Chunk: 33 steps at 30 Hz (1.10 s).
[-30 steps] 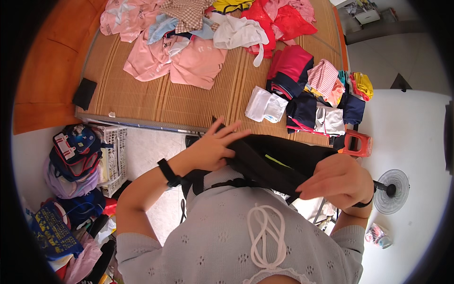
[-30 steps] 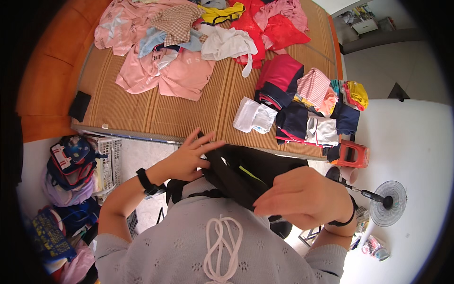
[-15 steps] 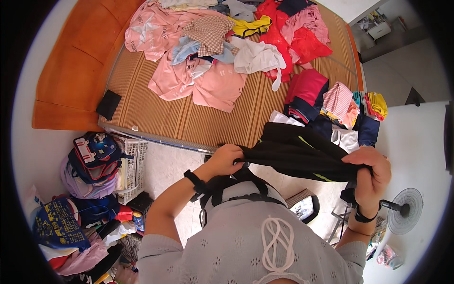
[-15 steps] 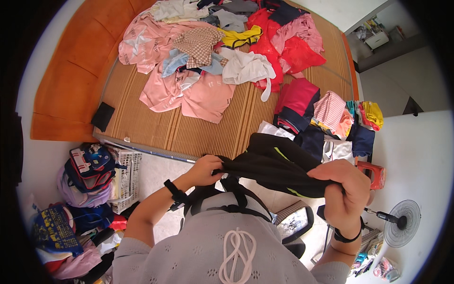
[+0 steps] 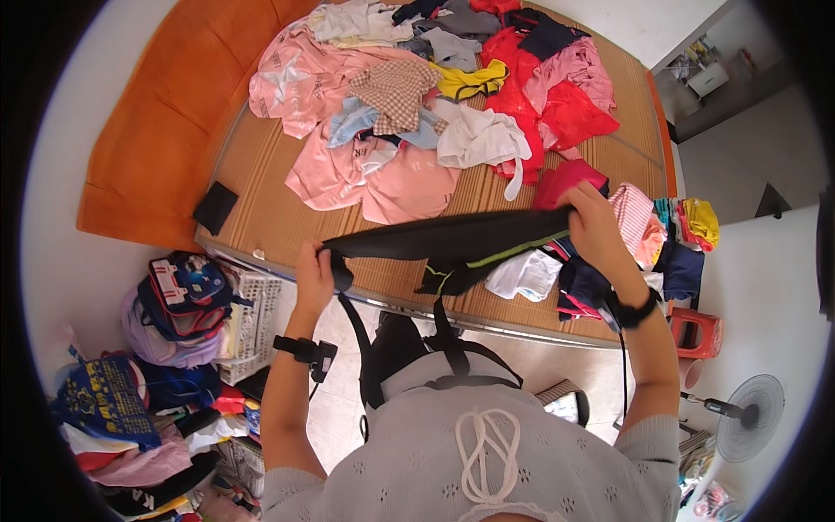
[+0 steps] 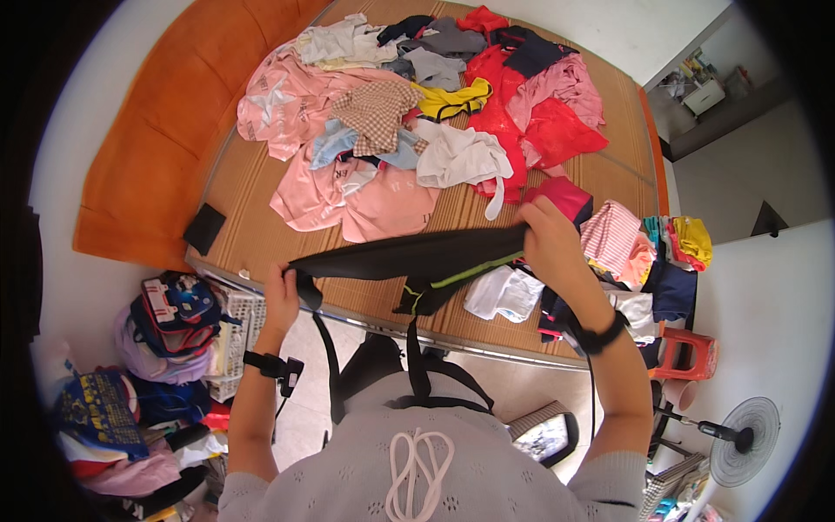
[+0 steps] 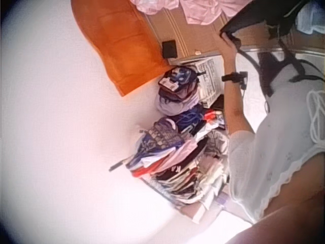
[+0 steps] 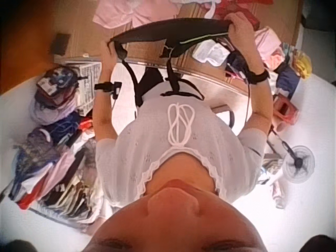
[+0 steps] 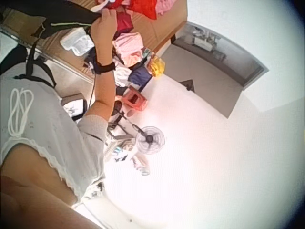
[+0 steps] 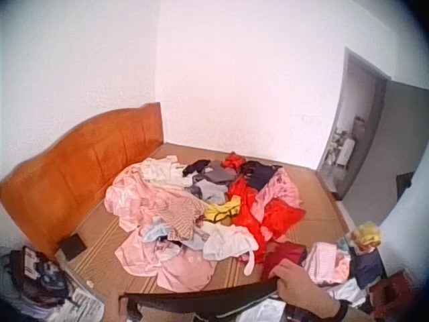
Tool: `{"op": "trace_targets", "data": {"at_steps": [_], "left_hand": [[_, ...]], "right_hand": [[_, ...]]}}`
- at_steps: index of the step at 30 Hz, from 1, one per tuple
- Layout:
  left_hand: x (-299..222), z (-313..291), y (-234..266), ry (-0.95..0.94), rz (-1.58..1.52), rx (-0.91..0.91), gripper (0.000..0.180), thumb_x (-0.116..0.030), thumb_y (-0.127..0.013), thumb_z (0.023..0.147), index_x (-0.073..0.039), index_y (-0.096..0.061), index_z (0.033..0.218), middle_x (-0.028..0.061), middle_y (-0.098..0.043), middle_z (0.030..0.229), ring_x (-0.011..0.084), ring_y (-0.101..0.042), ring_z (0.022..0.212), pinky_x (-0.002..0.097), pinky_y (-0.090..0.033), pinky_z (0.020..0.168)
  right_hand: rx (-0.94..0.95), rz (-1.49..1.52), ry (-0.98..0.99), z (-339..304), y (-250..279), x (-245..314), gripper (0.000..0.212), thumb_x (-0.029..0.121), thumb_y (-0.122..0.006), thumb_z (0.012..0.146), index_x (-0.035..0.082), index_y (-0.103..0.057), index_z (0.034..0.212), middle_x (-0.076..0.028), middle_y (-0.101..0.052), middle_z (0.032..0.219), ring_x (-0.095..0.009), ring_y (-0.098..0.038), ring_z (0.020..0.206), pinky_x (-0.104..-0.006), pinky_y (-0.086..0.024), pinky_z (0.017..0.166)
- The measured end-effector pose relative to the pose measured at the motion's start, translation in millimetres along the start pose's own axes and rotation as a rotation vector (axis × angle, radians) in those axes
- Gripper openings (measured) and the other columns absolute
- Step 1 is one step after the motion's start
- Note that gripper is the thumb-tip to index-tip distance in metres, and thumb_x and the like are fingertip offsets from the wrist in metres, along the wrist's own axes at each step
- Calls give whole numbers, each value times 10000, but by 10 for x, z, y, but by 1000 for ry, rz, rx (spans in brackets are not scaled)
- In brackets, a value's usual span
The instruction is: The person folds black leggings and a pink sweatshirt by hand on a low bed before placing them onto a stack of clothes.
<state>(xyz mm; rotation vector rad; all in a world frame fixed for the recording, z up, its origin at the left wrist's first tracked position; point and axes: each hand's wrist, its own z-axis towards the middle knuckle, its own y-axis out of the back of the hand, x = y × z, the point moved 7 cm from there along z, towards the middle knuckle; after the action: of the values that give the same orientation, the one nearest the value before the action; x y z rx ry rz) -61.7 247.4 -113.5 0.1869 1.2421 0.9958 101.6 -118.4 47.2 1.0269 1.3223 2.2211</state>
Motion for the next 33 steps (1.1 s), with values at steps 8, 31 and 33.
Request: {"op": "trace_targets", "data": {"at_steps": [8,31,33], "left_hand": [[231,1427,752,-173,278,-54,260,-189,-643,807,2,-479,874,212,-562,749,402,-564,694,432,-439,582],[1199,-323,-97,-439,423,1070,143,-41,-569,648,-74,-553,786,92,-495,756,299,-499,747,396,-395,666],[1059,-481,-174,-451,356,1106,133,-37,-561,667,-68,-567,796,96,-496,762,295,-502,758,387,-401,682]], "right_hand": [[-477,-125,-94,1043,-35,-147,107,-67,-470,671,6,-518,733,-169,-482,743,-349,-518,704,-409,-414,614],[500,-272,-907,-2822,-3567,-310,273,98,-564,700,79,-597,971,-114,-493,1159,-323,-402,1157,-475,-273,982],[451,-94,-889,-2668,-3699,-305,382,111,-572,710,85,-560,1091,-119,-457,1236,-334,-385,1185,-493,-266,1002]]}}
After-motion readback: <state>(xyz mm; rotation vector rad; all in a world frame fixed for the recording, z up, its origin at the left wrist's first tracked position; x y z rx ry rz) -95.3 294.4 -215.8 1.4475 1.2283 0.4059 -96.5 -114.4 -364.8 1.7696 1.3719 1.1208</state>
